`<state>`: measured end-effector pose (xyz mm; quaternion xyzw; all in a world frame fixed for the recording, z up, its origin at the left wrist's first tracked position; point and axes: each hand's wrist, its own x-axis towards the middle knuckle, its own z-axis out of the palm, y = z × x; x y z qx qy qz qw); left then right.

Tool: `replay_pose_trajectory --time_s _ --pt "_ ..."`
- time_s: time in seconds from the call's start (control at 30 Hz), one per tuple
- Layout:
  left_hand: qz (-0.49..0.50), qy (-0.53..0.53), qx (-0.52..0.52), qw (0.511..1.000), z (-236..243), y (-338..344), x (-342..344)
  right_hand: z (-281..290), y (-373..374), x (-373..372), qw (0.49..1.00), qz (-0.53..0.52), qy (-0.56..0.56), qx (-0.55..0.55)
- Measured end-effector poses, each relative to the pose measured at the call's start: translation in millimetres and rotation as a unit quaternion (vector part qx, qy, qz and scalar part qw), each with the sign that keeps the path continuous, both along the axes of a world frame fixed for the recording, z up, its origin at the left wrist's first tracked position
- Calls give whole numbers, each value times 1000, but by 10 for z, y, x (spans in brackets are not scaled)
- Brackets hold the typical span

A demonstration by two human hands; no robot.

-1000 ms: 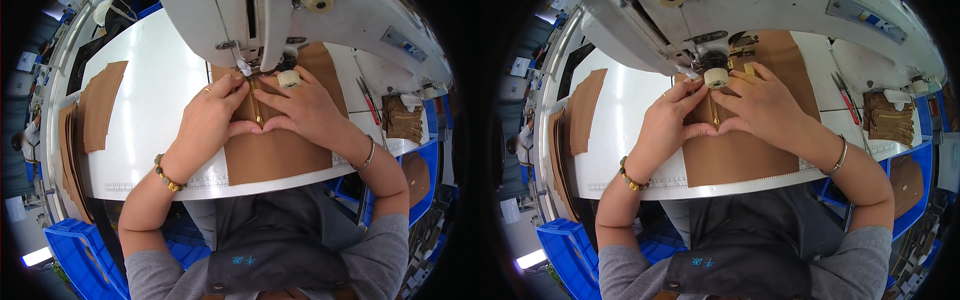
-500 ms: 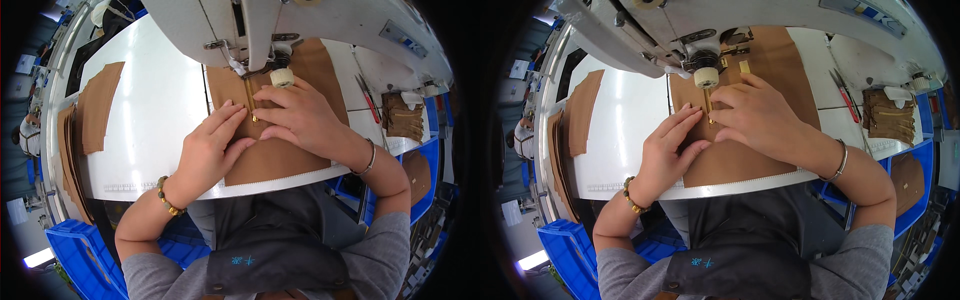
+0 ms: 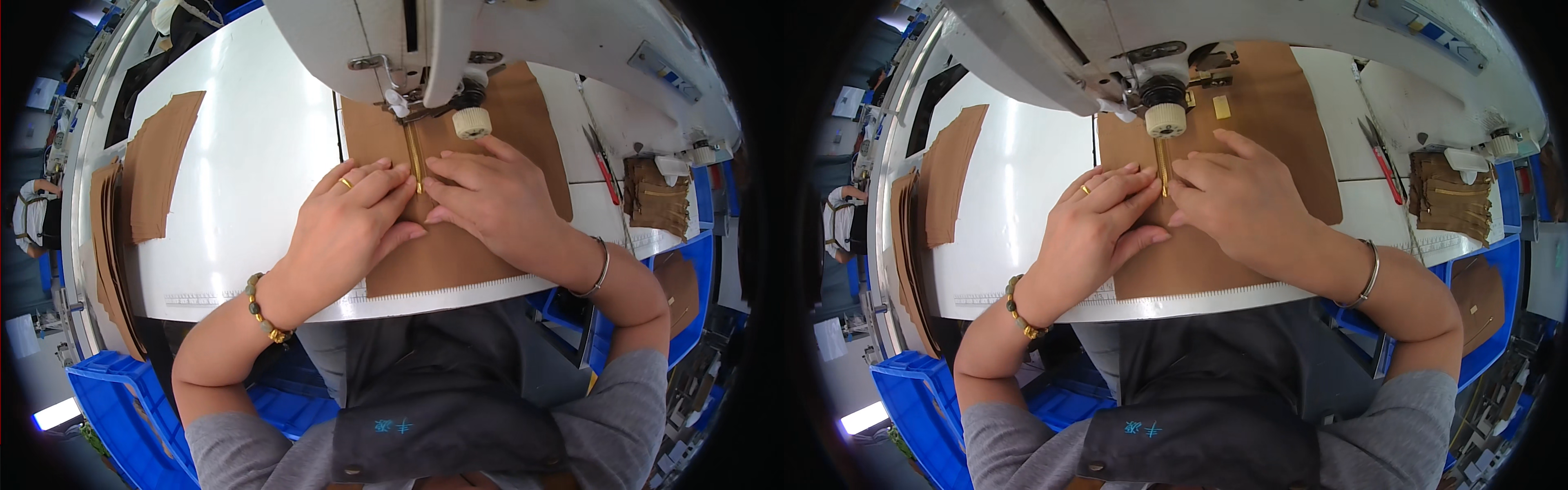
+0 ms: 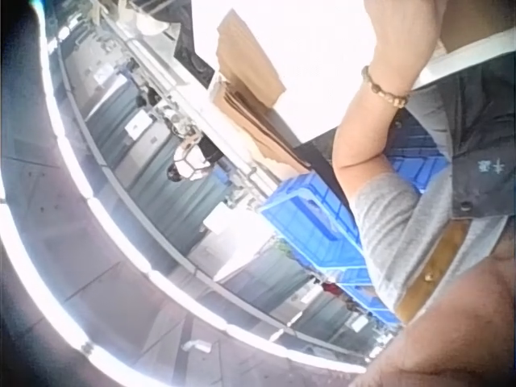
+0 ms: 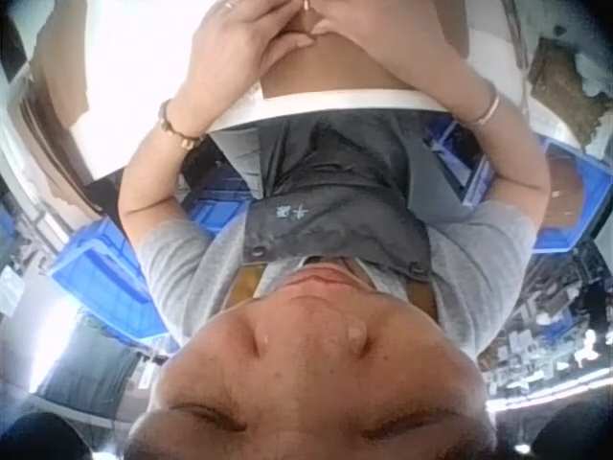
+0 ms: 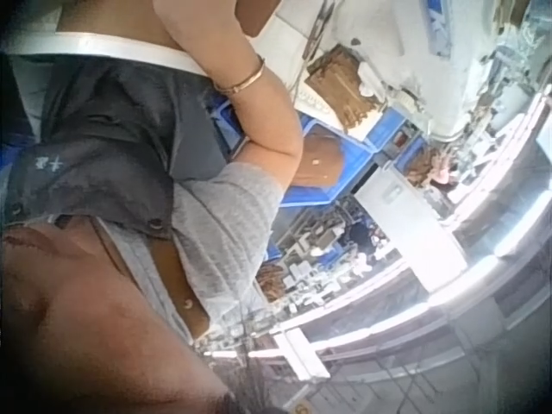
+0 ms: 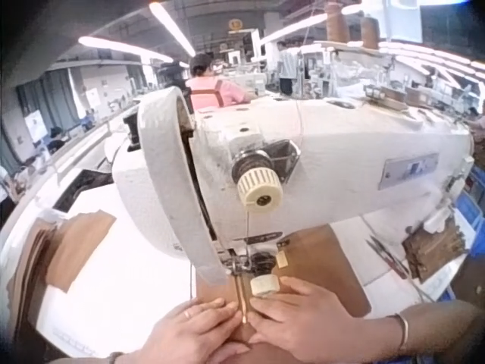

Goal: Sewing a zipper and panels for a leather bag using an industrial sewing machine.

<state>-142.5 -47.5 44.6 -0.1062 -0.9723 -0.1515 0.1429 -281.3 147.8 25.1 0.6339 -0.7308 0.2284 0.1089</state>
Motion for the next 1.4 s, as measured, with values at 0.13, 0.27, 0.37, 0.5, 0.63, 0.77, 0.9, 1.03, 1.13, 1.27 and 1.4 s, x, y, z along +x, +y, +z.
replay_pose_trajectory --time_s 0.13,0.27,0.37,0.5,0.63,0.77,0.9,1.03,1.13,1.27,1.4 --pt "3 24 -1 1000 -38 -79 -98 -21 -64 -88 1000 -3 22 -17" --pt "12 35 6 999 -87 -153 -204 -48 -124 -184 999 -19 31 -1" --pt "25 32 15 999 -110 -175 -259 -57 -157 -263 999 -29 37 -6" --pt "39 23 27 999 -128 -193 -301 -52 -182 -339 999 -39 20 9" --pt "37 46 28 998 -149 -202 -307 -39 -183 -330 999 -33 30 10" --pt "35 53 31 997 -150 -203 -305 -46 -167 -332 999 -31 36 14" --pt "37 49 36 997 -133 -206 -317 -64 -182 -351 998 -38 47 16" --pt "47 60 35 996 -144 -199 -307 13 -172 -294 995 -28 97 14" --pt "51 38 100 993 -144 -265 -297 103 -88 -160 996 77 39 4" --pt "56 24 189 980 -117 -335 -287 87 -89 -5 984 148 97 -15" --pt "115 -21 282 952 -9 -405 -255 57 -144 22 977 90 180 -68"
